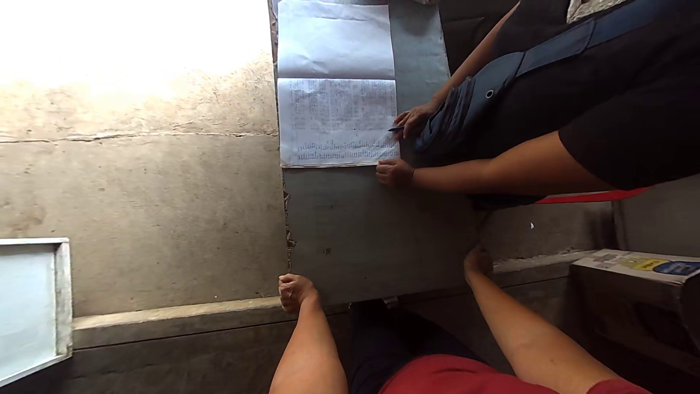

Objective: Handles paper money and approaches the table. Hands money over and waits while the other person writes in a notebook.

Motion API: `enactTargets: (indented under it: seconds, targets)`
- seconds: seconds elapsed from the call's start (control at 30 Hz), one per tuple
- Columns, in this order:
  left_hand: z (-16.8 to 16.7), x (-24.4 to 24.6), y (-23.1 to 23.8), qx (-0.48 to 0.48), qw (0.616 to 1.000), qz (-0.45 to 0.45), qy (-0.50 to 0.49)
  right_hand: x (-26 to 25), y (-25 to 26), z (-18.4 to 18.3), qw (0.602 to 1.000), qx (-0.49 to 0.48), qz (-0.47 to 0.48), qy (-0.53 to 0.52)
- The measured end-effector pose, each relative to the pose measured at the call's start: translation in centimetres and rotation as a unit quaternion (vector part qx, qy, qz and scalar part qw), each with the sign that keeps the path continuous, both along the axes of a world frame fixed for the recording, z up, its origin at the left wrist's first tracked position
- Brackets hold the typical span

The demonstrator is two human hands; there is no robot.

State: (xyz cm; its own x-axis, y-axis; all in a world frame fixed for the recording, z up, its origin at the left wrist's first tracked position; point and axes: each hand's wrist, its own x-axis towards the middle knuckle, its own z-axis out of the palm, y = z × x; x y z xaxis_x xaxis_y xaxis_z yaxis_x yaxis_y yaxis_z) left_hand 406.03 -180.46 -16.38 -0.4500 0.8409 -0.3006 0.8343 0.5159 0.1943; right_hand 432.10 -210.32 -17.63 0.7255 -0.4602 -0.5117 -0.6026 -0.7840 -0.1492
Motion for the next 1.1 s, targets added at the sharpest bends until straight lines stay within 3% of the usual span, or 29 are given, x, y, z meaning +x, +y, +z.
enactTargets:
  seconds: [1.1]
  targets:
    - [-0.21,0.02,0.03,0.002,1.0,-0.001,0.003,0.03,0.21,0.34,1.0,-0.012,0.011,0.005]
